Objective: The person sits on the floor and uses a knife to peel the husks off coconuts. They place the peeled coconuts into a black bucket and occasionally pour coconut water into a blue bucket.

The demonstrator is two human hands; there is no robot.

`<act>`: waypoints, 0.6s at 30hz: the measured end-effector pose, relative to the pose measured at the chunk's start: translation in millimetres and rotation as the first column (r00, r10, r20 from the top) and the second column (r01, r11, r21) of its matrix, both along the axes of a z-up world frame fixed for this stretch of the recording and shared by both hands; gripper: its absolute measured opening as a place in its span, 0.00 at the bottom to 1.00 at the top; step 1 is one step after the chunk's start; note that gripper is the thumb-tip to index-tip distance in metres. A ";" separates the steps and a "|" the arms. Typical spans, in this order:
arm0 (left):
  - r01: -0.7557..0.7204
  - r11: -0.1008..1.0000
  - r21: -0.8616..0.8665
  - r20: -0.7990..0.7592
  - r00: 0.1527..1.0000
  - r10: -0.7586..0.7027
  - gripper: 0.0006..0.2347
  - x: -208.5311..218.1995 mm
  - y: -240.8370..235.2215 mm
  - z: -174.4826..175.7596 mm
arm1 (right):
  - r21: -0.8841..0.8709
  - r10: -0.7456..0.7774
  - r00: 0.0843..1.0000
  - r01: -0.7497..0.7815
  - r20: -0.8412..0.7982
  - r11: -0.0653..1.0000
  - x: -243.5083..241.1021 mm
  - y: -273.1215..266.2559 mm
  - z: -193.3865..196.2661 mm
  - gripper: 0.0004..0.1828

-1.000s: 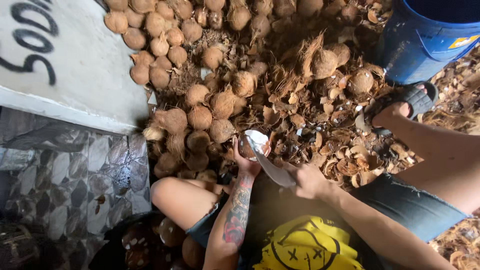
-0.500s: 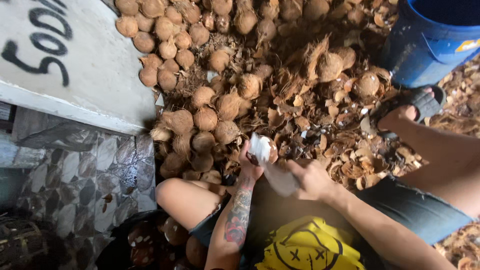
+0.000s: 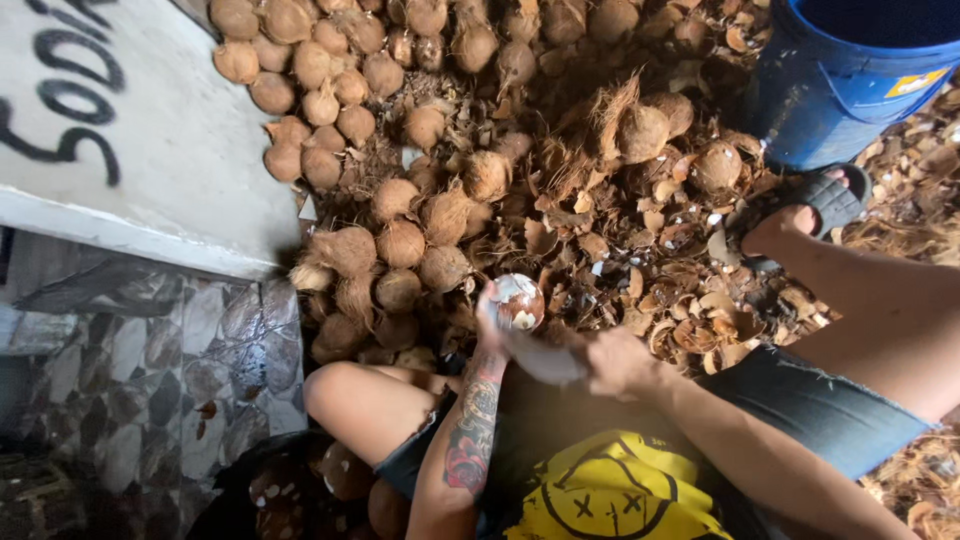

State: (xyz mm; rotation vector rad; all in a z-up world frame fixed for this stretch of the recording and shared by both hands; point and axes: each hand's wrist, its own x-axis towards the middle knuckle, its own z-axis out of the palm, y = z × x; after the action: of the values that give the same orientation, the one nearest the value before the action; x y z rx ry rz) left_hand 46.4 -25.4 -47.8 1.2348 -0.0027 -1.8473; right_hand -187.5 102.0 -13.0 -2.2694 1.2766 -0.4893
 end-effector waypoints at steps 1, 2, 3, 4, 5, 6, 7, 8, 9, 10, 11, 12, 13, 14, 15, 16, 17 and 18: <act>-0.020 1.000 0.002 0.027 0.999 0.019 0.24 -8.9 10.4 3.6 | 0.235 -0.092 0.984 0.127 -0.154 0.964 2.9 -5.2 -9.3 0.28; -0.035 0.999 0.003 0.051 0.998 0.035 0.28 -20.8 19.2 6.5 | 0.428 -0.148 0.934 0.285 -0.325 0.858 3.4 -11.0 -18.5 0.28; -0.035 0.999 0.001 0.051 0.998 0.034 0.28 -19.2 24.7 3.9 | 0.427 -0.149 0.934 0.285 -0.324 0.858 -1.5 -6.6 -25.9 0.28; 0.024 1.000 0.017 0.093 0.995 -0.026 0.26 -18.5 23.6 2.1 | 0.399 -0.184 0.957 0.261 -0.223 0.879 -6.5 -7.0 -32.9 0.27; 0.082 0.996 0.035 0.135 0.987 -0.086 0.24 -17.8 22.0 0.0 | 0.367 -0.211 0.970 0.240 -0.118 0.899 -11.5 -7.9 -40.2 0.25; 0.083 0.996 0.037 0.130 0.988 -0.087 0.24 -23.1 18.4 -2.0 | 0.368 -0.212 0.970 0.243 -0.123 0.897 -10.6 -4.2 -30.9 0.25; 0.039 0.999 0.035 0.099 0.994 -0.043 0.24 -28.4 14.3 -4.6 | 0.352 -0.137 0.981 0.179 -0.141 0.919 -9.6 -1.0 -22.2 0.27; -0.002 0.999 0.044 0.077 0.997 -0.001 0.24 -28.9 14.2 -7.3 | 0.346 -0.063 0.986 0.113 -0.152 0.931 -3.5 6.3 -14.1 0.29; 0.001 0.998 0.056 0.079 0.997 -0.005 0.24 -26.3 18.1 -7.9 | 0.358 -0.064 0.987 0.115 -0.150 0.926 -1.7 9.6 -0.8 0.29; 0.012 0.999 0.045 0.066 0.998 -0.015 0.24 -25.4 15.2 -6.8 | 0.351 -0.058 0.965 0.149 -0.257 0.924 -2.1 5.1 13.1 0.25; 0.023 0.999 0.033 0.054 0.998 -0.024 0.24 -24.2 12.8 -5.1 | 0.339 -0.052 0.931 0.183 -0.361 0.923 -2.3 1.1 27.5 0.22; 0.021 0.999 0.031 0.055 0.998 -0.022 0.24 -23.4 15.3 -2.9 | 0.337 -0.051 0.932 0.181 -0.359 0.924 -4.1 -5.6 12.8 0.22; -0.025 0.998 0.050 0.047 0.999 0.023 0.23 -22.5 17.7 -0.6 | 0.486 -0.189 0.939 0.314 -0.289 0.816 -5.8 -12.4 -1.8 0.22; -0.070 0.995 0.070 0.041 0.997 0.067 0.23 -21.4 20.5 1.6 | 0.627 -0.335 0.911 0.408 -0.239 0.664 -7.1 -18.7 -16.5 0.22; -0.071 0.995 0.068 0.042 0.997 0.069 0.23 -19.4 18.9 2.1 | 0.626 -0.335 0.912 0.406 -0.237 0.665 -11.3 -23.2 -31.6 0.22; -0.074 0.994 0.082 0.040 0.997 0.071 0.24 -18.8 17.1 1.8 | 0.587 -0.358 0.880 0.476 -0.314 0.655 -16.6 -27.3 -47.0 0.25; -0.077 0.992 0.095 0.038 0.997 0.074 0.26 -17.7 14.9 1.2 | 0.542 -0.380 0.840 0.541 -0.388 0.643 -21.4 -31.8 -62.6 0.29; -0.081 0.991 0.102 0.034 0.996 0.078 0.26 -19.6 14.9 -1.0 | 0.544 -0.374 0.840 0.541 -0.394 0.642 -25.5 -27.5 -63.9 0.29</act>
State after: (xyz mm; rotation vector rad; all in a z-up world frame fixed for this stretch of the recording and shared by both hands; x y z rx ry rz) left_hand 26.8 -10.5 -48.9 1.3155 0.1251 -1.7785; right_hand -213.0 74.5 -76.9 -1.4355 1.8293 0.0960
